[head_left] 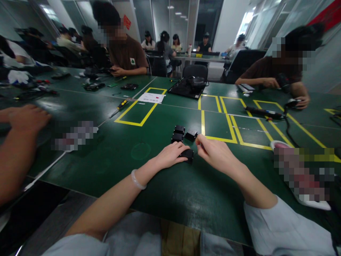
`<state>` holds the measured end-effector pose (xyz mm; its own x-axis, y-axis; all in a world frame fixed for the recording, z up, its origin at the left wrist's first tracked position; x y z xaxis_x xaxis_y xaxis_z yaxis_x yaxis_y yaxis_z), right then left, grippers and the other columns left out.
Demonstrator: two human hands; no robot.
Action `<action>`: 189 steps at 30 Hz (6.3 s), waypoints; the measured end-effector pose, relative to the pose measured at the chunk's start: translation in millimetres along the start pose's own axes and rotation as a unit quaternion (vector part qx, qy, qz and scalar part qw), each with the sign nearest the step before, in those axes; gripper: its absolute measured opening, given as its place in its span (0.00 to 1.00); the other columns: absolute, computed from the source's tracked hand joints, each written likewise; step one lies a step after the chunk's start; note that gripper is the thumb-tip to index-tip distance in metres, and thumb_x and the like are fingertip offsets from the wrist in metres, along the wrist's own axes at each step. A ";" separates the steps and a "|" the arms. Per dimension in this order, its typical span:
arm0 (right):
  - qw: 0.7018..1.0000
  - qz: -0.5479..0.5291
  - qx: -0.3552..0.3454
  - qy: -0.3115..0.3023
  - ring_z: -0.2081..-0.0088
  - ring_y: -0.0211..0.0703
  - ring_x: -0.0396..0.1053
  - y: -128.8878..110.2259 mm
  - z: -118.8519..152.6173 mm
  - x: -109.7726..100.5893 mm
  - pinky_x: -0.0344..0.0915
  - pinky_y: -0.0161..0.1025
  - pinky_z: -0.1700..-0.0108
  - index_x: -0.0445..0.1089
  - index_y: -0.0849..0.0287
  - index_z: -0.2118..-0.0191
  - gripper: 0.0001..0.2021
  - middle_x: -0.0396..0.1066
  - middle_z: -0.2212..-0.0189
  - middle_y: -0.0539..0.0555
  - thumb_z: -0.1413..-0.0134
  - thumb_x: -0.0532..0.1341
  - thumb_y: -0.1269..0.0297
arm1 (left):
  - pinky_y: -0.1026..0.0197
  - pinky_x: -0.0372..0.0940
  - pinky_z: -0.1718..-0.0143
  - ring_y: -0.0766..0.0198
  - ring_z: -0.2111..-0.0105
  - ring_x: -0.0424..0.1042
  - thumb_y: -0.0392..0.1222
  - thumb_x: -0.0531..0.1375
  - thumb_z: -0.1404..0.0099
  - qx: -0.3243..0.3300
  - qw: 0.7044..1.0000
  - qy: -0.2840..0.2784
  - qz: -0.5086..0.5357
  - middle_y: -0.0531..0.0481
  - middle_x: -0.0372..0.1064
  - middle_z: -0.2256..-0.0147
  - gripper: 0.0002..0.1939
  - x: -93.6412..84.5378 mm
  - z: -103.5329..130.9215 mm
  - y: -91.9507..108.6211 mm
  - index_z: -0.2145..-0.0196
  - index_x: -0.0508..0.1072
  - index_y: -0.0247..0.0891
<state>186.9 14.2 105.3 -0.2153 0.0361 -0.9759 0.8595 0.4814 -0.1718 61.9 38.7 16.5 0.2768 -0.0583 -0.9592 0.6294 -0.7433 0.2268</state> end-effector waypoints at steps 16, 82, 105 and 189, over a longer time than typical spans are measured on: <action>1.000 -0.023 -0.004 0.001 0.75 0.38 0.63 1.4 1.0 1.2 0.47 0.34 0.74 0.59 0.57 0.57 0.07 0.69 0.74 0.50 0.38 0.48 0.64 | 0.57 0.62 0.56 0.57 0.56 0.64 0.51 0.54 0.31 -0.002 1.000 -0.004 0.010 0.46 0.64 0.54 0.21 -0.9 0.5 0.3 0.44 0.61 0.43; 1.000 -0.003 0.007 -0.006 0.74 0.41 0.66 1.8 -0.3 4.3 0.46 0.34 0.74 0.60 0.58 0.57 0.11 0.69 0.75 0.51 0.36 0.47 0.58 | 0.57 0.62 0.56 0.57 0.56 0.64 0.52 0.54 0.31 -0.006 1.000 -0.005 0.014 0.46 0.63 0.54 0.21 2.3 -0.2 -1.4 0.44 0.61 0.43; 1.000 -0.024 -0.006 -0.002 0.74 0.39 0.64 0.1 1.5 1.9 0.47 0.34 0.73 0.59 0.57 0.58 0.07 0.70 0.73 0.50 0.39 0.49 0.64 | 0.56 0.62 0.54 0.56 0.55 0.64 0.52 0.55 0.31 -0.005 1.000 -0.005 0.019 0.46 0.63 0.52 0.20 1.0 0.5 -1.0 0.44 0.61 0.43; 1.000 0.013 -0.005 -0.022 0.75 0.39 0.64 0.9 1.5 2.4 0.45 0.34 0.74 0.62 0.57 0.59 0.10 0.69 0.76 0.51 0.36 0.47 0.60 | 0.57 0.62 0.55 0.57 0.55 0.64 0.51 0.56 0.32 -0.004 1.000 -0.006 0.006 0.47 0.63 0.53 0.21 2.2 0.0 -1.2 0.44 0.61 0.43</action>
<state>187.9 13.5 102.6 -0.1726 0.0101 -0.9849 0.8595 0.4899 -0.1456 61.8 39.5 14.2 0.2761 -0.0755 -0.9581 0.6320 -0.7368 0.2402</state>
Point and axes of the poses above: each hand's wrist, its own z-axis away from the middle knuckle, its own x-axis out of the palm, y = z × x, the point moved 7 cm from there along -z, towards the middle knuckle
